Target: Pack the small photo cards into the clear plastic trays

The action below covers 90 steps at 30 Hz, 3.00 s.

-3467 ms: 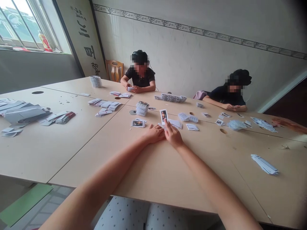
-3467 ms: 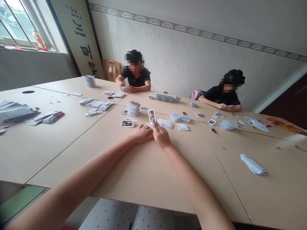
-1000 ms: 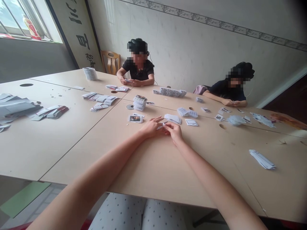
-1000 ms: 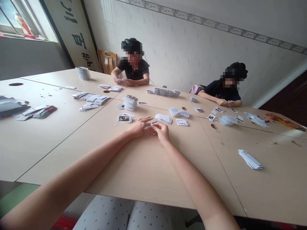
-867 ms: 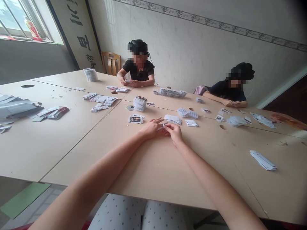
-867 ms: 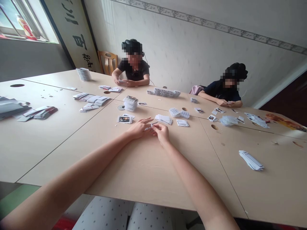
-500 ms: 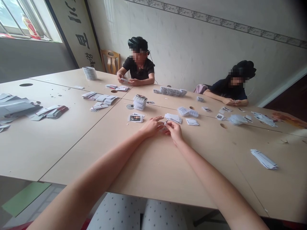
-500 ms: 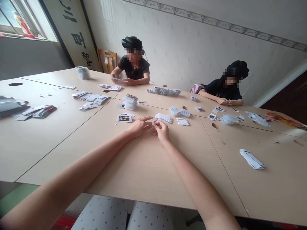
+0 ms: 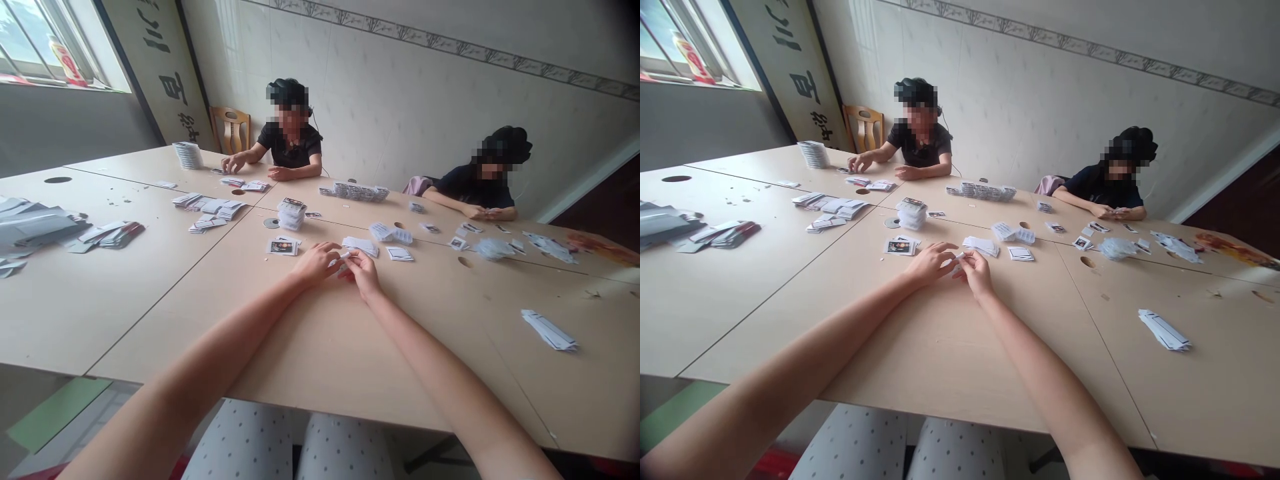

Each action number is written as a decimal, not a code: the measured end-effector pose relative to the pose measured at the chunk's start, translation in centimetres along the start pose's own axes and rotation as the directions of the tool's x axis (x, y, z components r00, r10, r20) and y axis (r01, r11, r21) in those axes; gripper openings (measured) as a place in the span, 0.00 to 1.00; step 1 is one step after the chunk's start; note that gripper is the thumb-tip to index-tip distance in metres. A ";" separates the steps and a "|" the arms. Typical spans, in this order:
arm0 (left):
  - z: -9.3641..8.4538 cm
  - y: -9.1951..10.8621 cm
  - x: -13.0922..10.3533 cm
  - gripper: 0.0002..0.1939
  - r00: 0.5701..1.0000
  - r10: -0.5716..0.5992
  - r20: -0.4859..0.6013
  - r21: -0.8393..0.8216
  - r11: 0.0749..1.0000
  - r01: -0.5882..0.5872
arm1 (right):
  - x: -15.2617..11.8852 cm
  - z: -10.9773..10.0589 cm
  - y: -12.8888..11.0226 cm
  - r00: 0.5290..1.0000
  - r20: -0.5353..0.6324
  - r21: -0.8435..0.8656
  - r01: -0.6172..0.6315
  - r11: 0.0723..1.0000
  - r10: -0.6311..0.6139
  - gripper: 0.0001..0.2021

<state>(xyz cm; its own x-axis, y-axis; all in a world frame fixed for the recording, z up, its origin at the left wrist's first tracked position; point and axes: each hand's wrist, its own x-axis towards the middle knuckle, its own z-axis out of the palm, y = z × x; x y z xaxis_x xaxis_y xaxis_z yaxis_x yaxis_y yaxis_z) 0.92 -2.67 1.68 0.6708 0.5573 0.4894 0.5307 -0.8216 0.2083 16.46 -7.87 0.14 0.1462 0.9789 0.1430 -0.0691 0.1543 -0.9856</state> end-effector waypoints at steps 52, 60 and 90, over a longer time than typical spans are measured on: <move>0.1 -0.2 0.1 0.20 0.983 0.038 -0.181 0.086 0.996 -0.023 | 0.6 -0.4 0.1 0.987 -0.111 0.175 -0.093 0.980 0.114 0.16; 0.7 -0.6 0.1 0.22 0.996 0.037 -0.075 0.091 0.995 -0.030 | 0.8 -0.7 0.5 0.993 -0.092 0.175 -0.064 0.983 0.081 0.16; 0.3 -0.5 0.2 0.14 0.989 0.078 -0.127 0.216 0.975 -0.049 | 0.7 -0.8 0.1 0.989 -0.043 0.156 -0.133 0.979 0.141 0.17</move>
<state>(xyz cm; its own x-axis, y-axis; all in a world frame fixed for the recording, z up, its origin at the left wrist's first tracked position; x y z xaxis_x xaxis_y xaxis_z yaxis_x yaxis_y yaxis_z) 0.96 -2.08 1.40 0.6388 0.4718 0.6078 0.5963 -0.8028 -0.0035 17.35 -7.31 0.06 0.1777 0.9841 -0.0013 -0.2406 0.0422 -0.9697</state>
